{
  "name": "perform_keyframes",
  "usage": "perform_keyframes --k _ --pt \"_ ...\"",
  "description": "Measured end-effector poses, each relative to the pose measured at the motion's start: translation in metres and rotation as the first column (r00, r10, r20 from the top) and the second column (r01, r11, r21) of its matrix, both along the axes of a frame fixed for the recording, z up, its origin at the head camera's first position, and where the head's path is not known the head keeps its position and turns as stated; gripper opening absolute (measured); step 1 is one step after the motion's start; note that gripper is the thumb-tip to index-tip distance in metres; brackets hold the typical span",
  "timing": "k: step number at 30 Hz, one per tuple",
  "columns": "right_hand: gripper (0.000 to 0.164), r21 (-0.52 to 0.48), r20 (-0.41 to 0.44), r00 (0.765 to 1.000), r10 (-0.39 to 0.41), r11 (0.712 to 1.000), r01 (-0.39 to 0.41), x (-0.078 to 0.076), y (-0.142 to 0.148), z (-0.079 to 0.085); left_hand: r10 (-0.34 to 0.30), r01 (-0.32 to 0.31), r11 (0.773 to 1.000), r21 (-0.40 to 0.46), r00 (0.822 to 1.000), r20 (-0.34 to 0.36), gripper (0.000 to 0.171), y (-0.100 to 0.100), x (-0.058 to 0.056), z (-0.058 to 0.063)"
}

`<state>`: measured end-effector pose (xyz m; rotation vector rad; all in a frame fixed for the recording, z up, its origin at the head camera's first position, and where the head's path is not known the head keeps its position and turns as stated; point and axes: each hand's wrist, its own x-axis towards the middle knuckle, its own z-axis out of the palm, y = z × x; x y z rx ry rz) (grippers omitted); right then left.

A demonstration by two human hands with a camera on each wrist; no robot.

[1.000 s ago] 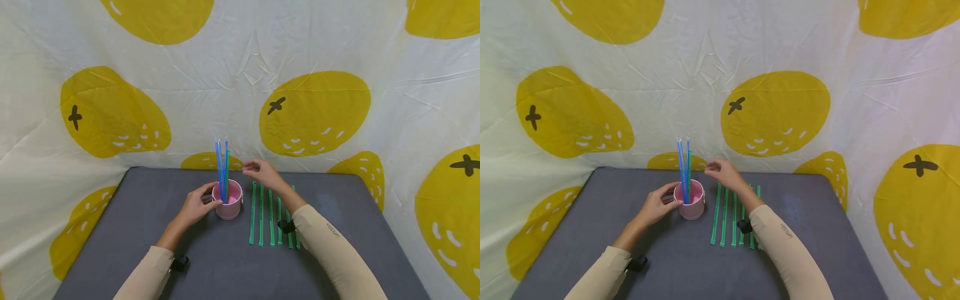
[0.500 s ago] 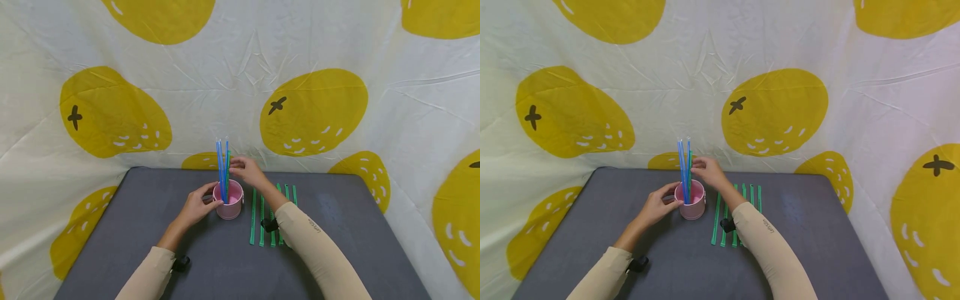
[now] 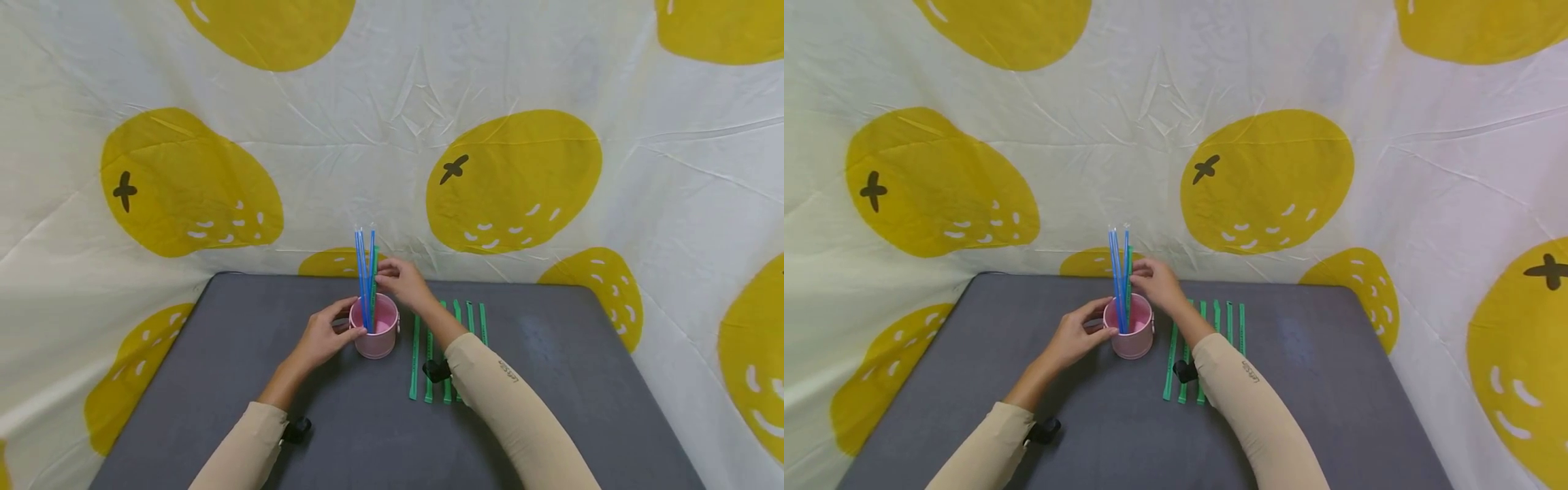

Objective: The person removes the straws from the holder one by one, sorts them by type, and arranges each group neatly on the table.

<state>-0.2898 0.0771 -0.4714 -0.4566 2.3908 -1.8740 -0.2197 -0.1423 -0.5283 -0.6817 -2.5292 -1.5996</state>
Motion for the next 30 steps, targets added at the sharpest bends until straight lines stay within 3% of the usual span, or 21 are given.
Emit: perform_keyframes --k 7,18,25,30 --pt "0.025 -0.021 -0.008 1.000 -0.028 0.999 0.028 0.002 0.002 0.005 0.005 -0.005 1.000 0.005 1.000 -0.018 0.064 0.001 -0.001 -0.002" --pt "0.030 -0.015 -0.006 0.998 -0.055 0.998 0.055 0.005 0.013 0.027 0.019 -0.020 1.000 -0.018 0.999 -0.030 0.065 0.001 -0.001 0.000" --pt "0.028 -0.151 0.026 0.998 -0.059 0.987 0.063 0.005 0.025 0.047 0.011 -0.011 1.000 -0.011 1.000 -0.023 0.066 0.001 -0.003 -0.001" --pt "0.031 -0.220 -0.021 0.998 -0.057 0.974 0.051 0.007 0.033 0.062 0.011 -0.011 1.000 -0.004 1.000 -0.014 0.066 0.001 -0.002 -0.002"
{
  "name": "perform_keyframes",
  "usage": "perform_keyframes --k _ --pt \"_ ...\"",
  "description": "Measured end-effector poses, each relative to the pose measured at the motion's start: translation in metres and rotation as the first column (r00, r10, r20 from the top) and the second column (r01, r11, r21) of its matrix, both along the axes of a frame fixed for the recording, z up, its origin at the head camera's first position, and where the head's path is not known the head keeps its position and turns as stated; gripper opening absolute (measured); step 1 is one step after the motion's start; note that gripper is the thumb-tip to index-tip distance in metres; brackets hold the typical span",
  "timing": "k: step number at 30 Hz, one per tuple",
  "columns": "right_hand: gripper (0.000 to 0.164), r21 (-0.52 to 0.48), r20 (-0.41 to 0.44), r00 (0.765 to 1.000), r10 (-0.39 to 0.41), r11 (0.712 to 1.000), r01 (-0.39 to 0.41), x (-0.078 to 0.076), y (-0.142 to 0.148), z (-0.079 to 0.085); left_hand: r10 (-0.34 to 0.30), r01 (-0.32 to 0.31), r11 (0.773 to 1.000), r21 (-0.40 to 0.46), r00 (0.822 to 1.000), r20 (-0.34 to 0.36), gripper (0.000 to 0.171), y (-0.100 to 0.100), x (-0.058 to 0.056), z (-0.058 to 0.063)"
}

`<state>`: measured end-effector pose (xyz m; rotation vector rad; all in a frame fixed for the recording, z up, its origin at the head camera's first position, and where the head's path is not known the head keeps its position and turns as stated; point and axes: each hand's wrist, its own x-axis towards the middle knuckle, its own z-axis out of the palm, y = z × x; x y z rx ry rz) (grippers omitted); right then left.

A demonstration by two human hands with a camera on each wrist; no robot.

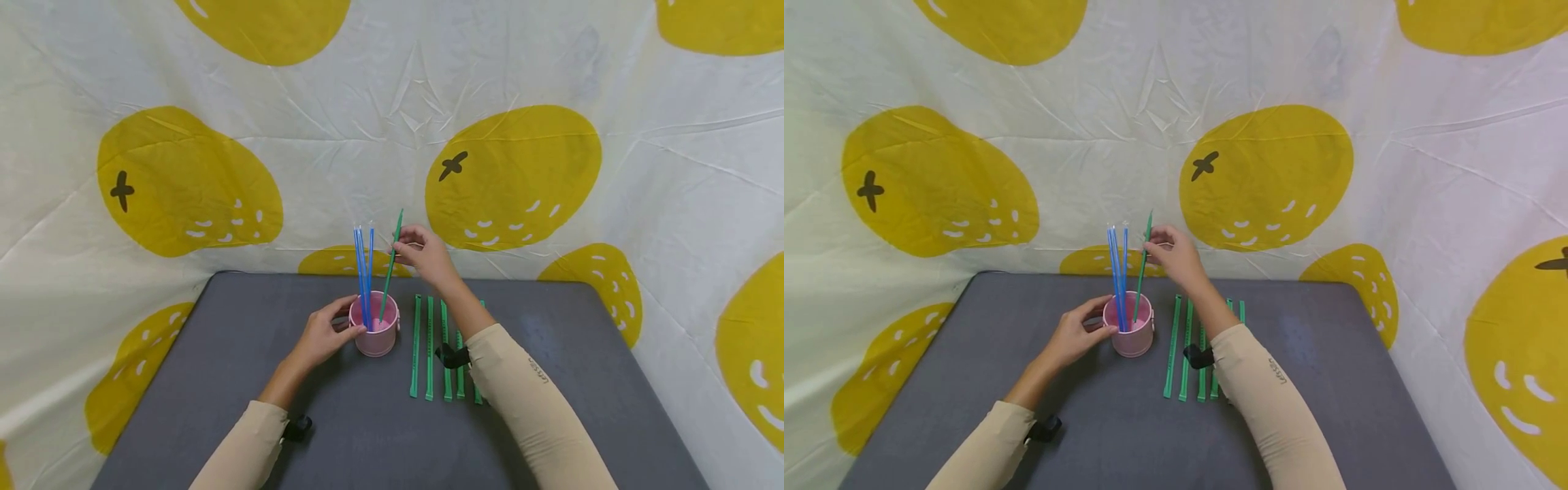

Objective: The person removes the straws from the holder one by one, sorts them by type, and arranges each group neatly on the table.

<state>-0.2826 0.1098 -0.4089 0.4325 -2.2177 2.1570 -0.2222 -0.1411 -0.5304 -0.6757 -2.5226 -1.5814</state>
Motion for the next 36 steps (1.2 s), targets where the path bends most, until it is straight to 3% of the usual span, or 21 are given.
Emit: perform_keyframes --k 7,12,21,36 --pt "0.021 -0.108 -0.053 0.999 -0.002 0.994 -0.004 0.002 0.011 0.020 0.003 -0.003 1.000 0.004 1.000 0.022 0.067 -0.001 0.001 0.002" --pt "0.025 -0.160 -0.063 0.998 -0.020 0.987 0.010 0.004 0.020 0.029 0.006 -0.006 1.000 0.007 1.000 0.028 0.067 0.000 0.002 0.004" --pt "0.015 -0.164 -0.110 0.993 -0.048 0.986 0.029 0.005 0.042 0.048 0.009 -0.010 1.000 0.017 1.000 0.027 0.065 0.001 0.001 0.003" --pt "0.017 -0.112 -0.095 0.988 -0.122 0.987 0.111 0.011 0.073 0.040 0.013 -0.013 1.000 -0.017 1.000 0.002 0.066 0.000 0.003 0.003"
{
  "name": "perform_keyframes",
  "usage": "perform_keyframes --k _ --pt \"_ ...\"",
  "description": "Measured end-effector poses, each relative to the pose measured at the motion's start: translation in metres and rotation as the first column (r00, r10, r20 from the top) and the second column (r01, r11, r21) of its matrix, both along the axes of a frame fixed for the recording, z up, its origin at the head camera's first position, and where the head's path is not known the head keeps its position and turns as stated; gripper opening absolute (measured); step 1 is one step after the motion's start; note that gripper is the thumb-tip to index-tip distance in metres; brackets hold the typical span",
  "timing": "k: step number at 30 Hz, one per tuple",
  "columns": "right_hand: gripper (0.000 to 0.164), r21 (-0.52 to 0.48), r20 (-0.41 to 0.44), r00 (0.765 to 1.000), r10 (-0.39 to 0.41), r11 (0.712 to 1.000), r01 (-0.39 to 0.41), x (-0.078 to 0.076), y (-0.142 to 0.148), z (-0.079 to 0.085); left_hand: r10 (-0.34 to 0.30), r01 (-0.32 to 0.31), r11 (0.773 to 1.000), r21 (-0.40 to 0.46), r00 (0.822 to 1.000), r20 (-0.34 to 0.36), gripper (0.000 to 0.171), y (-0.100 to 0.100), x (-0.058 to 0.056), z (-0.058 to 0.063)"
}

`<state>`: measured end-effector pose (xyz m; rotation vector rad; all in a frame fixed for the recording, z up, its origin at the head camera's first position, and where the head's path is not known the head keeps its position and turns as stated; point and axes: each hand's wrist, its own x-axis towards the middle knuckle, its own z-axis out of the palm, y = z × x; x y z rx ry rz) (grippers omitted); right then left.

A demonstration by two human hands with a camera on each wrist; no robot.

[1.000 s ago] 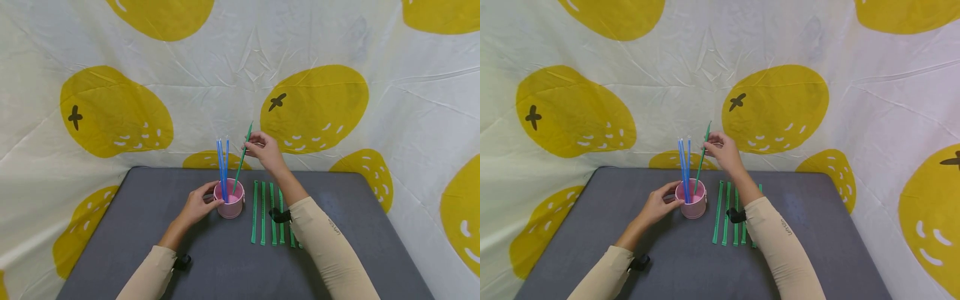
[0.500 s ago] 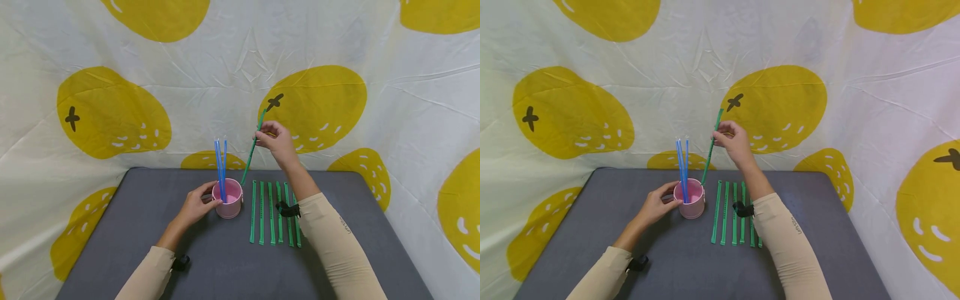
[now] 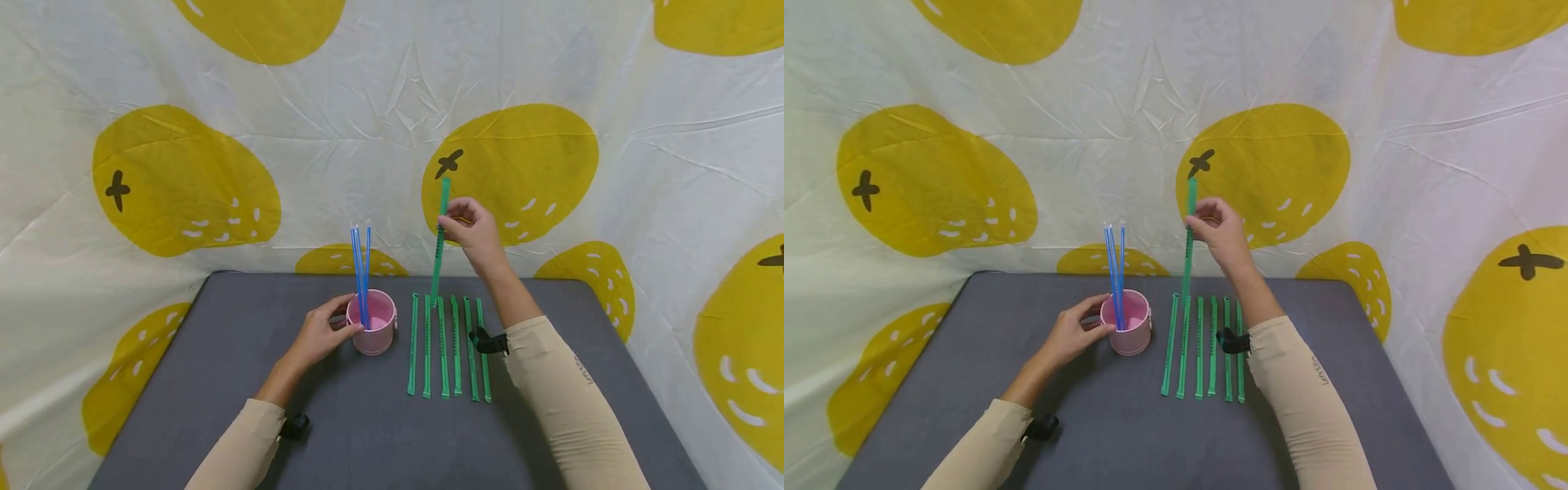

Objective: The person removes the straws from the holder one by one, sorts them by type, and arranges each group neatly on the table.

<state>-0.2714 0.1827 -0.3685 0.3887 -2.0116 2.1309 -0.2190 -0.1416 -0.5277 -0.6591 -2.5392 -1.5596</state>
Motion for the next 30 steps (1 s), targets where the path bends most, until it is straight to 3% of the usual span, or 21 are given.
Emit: perform_keyframes --k 8,21,30 --pt "0.017 0.049 0.031 0.998 -0.050 0.998 0.049 0.001 0.022 -0.013 0.003 -0.003 1.000 -0.013 1.000 -0.004 0.066 0.001 -0.001 0.001" --pt "0.034 0.171 0.117 0.987 -0.113 0.981 0.092 0.009 0.063 -0.045 -0.015 0.015 1.000 0.007 1.000 -0.001 0.067 0.002 -0.001 0.002" --pt "0.044 0.392 0.130 0.971 -0.198 0.910 0.133 0.017 0.089 -0.076 0.001 -0.001 1.000 -0.015 1.000 0.004 0.066 0.001 0.000 0.002"
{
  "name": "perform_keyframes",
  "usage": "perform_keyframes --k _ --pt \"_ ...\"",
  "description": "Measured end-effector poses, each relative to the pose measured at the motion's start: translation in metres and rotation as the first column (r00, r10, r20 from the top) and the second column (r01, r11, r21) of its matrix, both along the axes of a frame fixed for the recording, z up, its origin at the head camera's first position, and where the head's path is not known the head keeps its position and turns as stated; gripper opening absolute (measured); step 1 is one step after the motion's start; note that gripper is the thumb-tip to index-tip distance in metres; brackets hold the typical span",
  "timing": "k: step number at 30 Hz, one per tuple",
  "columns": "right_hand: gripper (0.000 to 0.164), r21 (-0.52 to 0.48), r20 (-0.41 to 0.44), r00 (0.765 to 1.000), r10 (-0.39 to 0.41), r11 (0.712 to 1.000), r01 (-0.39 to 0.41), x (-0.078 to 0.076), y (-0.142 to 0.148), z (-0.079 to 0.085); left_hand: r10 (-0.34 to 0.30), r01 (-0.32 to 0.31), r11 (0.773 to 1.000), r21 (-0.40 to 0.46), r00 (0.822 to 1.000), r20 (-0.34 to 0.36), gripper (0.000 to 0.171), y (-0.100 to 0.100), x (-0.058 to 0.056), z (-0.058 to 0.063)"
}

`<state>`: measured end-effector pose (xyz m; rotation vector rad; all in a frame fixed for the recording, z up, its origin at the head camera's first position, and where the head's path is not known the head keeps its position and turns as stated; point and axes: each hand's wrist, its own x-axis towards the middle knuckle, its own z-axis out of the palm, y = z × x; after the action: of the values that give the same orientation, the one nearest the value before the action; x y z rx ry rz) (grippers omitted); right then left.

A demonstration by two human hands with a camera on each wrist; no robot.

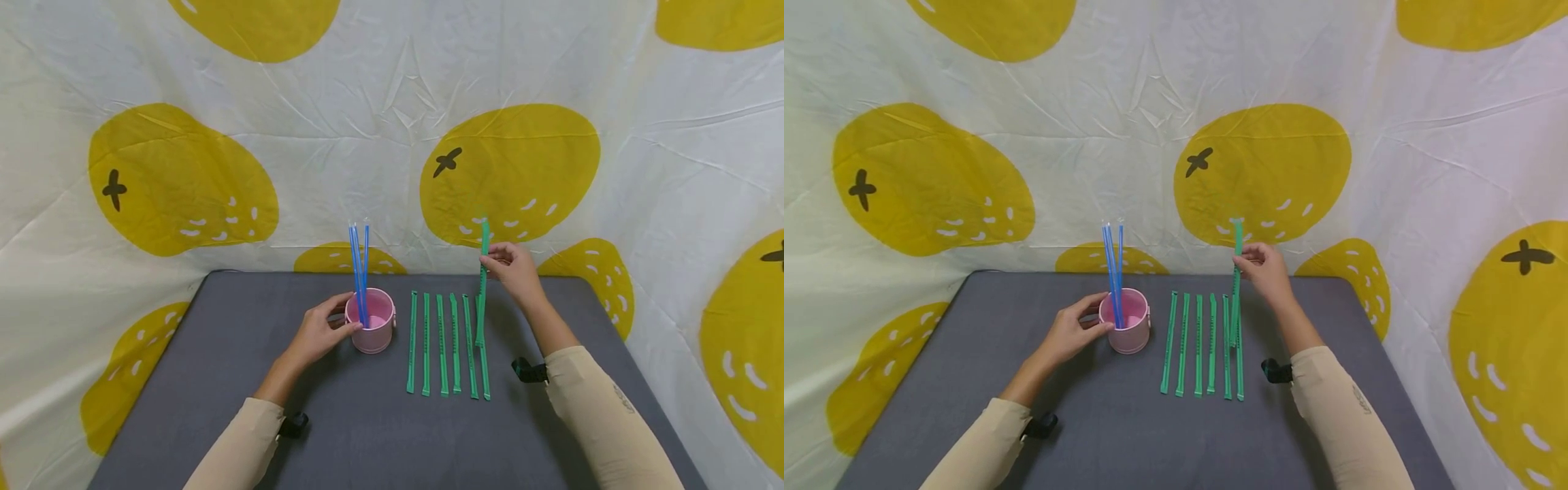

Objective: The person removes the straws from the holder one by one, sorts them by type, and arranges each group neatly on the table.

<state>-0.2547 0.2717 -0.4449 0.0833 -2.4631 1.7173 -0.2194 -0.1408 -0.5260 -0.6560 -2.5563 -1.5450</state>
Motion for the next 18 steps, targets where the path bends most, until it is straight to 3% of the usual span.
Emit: perform_keyframes --k 8,15,18 --pt "0.044 0.137 0.035 0.999 -0.032 0.990 0.027 0.012 0.014 -0.029 -0.009 0.009 1.000 0.005 1.000 0.006 0.067 0.000 0.000 0.000" --pt "0.043 0.261 0.103 0.992 -0.073 0.964 0.044 0.009 0.031 -0.057 -0.016 0.016 1.000 0.025 1.000 0.009 0.068 0.000 -0.001 -0.001" --pt "0.043 0.268 0.136 0.988 -0.079 0.963 0.040 0.009 0.036 -0.067 -0.019 0.018 0.999 0.029 1.000 0.012 0.068 0.000 -0.002 -0.001"
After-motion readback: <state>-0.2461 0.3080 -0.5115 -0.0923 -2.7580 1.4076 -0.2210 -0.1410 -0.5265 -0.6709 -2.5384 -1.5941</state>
